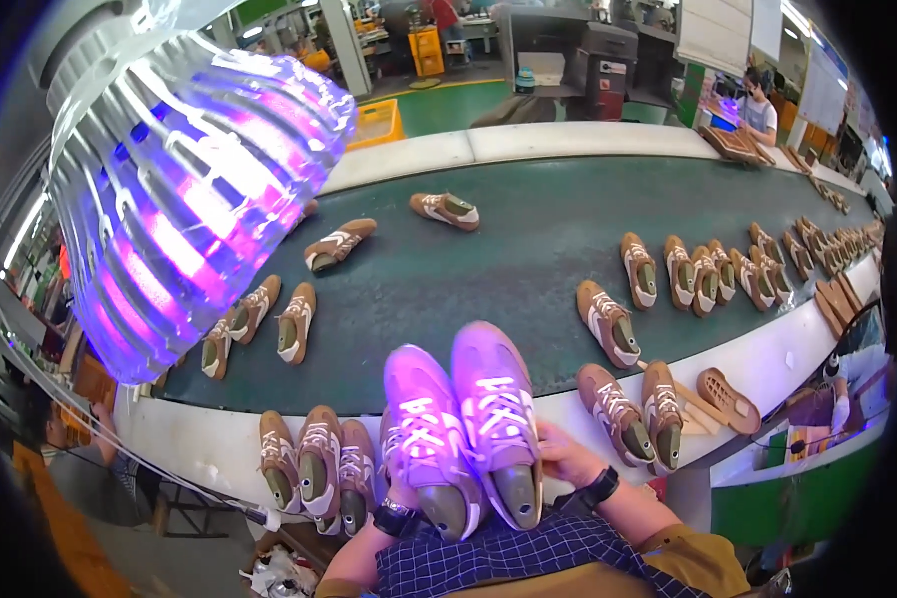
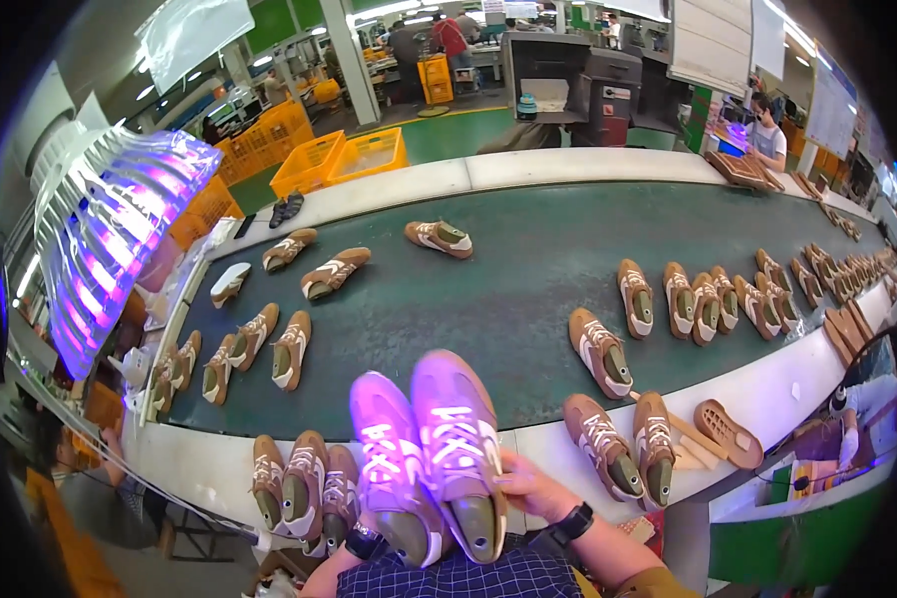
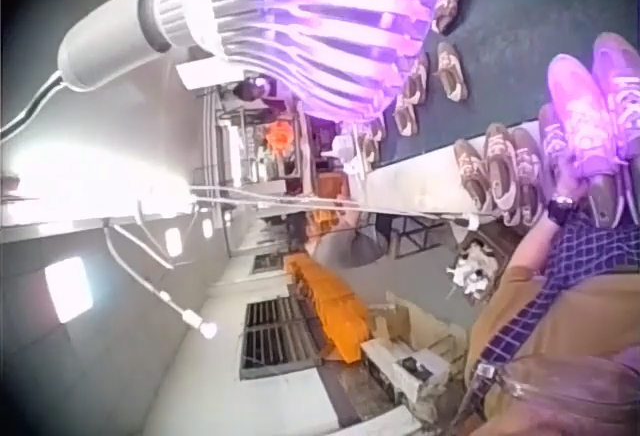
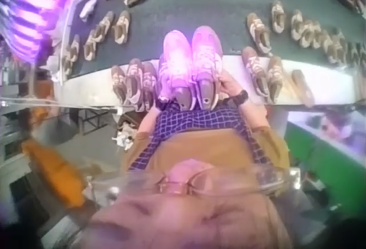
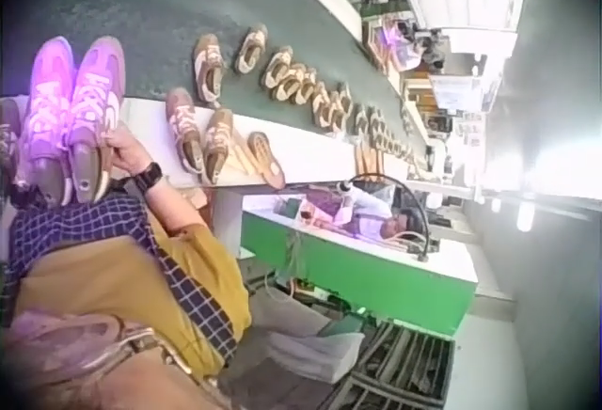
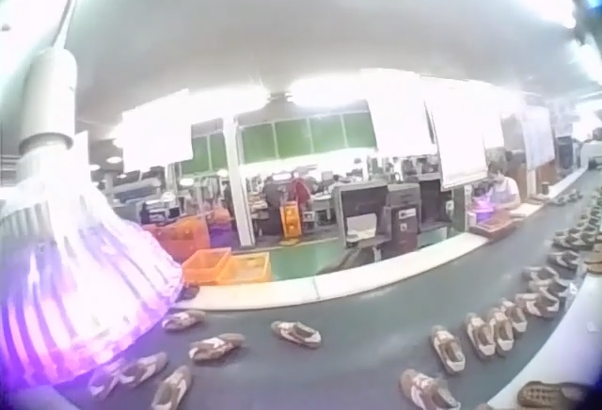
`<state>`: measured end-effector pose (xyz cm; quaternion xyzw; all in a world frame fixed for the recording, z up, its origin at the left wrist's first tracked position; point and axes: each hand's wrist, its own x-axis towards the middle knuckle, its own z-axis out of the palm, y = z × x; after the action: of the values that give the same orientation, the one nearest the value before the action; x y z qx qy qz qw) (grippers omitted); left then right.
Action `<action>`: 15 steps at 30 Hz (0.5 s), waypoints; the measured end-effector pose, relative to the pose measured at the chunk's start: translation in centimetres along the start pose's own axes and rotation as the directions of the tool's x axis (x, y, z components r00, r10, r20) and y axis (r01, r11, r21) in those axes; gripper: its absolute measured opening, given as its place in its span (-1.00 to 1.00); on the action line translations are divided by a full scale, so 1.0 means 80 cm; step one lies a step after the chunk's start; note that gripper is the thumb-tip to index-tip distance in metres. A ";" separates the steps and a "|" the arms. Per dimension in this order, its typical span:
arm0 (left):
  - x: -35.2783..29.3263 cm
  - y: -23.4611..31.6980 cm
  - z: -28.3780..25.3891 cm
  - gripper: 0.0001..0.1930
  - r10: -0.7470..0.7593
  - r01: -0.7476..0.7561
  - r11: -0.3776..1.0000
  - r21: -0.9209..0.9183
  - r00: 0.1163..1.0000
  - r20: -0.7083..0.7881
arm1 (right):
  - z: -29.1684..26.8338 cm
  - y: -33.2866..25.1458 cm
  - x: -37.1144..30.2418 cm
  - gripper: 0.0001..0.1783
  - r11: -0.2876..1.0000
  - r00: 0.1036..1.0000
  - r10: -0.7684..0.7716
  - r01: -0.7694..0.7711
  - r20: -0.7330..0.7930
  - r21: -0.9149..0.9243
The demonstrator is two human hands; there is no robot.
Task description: The recorder is inspecting manufactured shoes on an assembly line conveyor belt, checking pairs for quality and placing them back.
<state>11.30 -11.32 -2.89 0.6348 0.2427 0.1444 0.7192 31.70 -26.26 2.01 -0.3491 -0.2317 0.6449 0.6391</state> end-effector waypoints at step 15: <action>0.002 0.049 0.006 -0.34 -0.046 0.004 0.446 -0.895 0.999 -0.019 | 0.009 -0.038 -0.017 -0.23 0.983 0.966 -0.172 0.182 -0.195 0.036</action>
<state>12.10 -11.04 0.96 0.1548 0.1541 0.2526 0.9426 33.07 -27.24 4.97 -0.3700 -0.1819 0.5548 0.7226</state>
